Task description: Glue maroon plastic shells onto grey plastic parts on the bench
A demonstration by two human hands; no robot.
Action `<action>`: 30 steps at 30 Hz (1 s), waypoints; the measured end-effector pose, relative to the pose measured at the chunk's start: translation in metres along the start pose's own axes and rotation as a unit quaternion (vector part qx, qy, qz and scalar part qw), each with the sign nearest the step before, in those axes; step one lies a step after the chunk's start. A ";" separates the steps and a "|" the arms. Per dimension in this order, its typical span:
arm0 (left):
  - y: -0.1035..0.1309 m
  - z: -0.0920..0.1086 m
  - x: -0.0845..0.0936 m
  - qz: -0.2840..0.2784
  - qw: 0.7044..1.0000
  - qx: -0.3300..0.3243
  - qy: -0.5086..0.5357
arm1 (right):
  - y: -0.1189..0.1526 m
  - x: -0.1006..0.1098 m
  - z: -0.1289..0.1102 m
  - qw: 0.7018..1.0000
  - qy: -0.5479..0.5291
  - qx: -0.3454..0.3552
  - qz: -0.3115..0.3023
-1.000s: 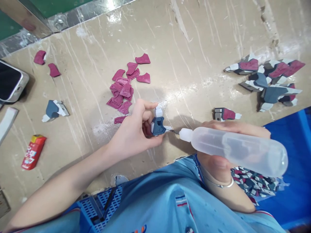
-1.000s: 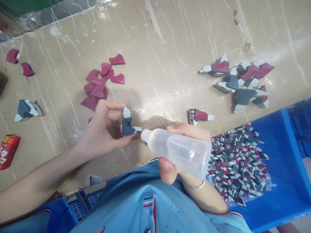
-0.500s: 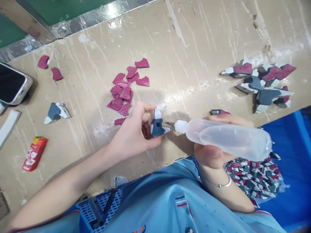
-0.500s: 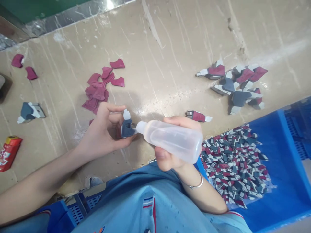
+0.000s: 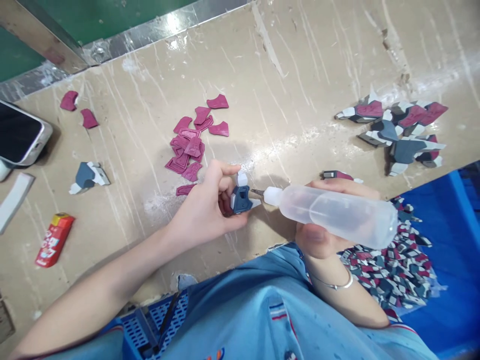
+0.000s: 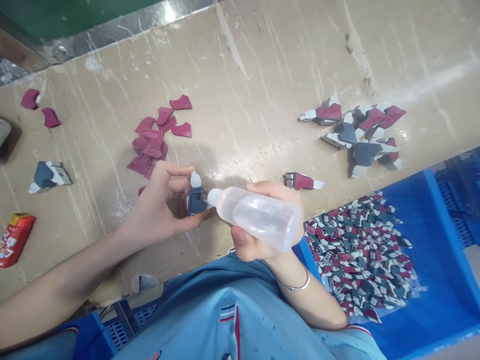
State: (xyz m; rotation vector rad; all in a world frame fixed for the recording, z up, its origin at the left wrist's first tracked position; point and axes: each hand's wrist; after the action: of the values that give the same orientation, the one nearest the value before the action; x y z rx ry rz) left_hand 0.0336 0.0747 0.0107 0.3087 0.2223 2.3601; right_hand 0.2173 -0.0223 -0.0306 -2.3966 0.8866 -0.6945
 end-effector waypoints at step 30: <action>0.110 -0.028 -0.007 0.353 0.929 0.090 -0.068 | -0.053 -0.043 -0.026 0.871 -0.112 -0.030 -0.477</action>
State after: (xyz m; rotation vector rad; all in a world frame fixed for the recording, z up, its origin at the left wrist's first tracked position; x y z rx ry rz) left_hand -0.0417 -0.0108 0.0096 0.7408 0.2996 3.0145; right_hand 0.1967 0.0362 0.0075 -2.8219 -0.4582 -0.6791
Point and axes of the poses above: each hand's wrist, its own y-axis away from the middle knuckle, its own x-axis out of the back of the hand, z = x × y, and after that the axes turned 1 degree about -y, right-handed
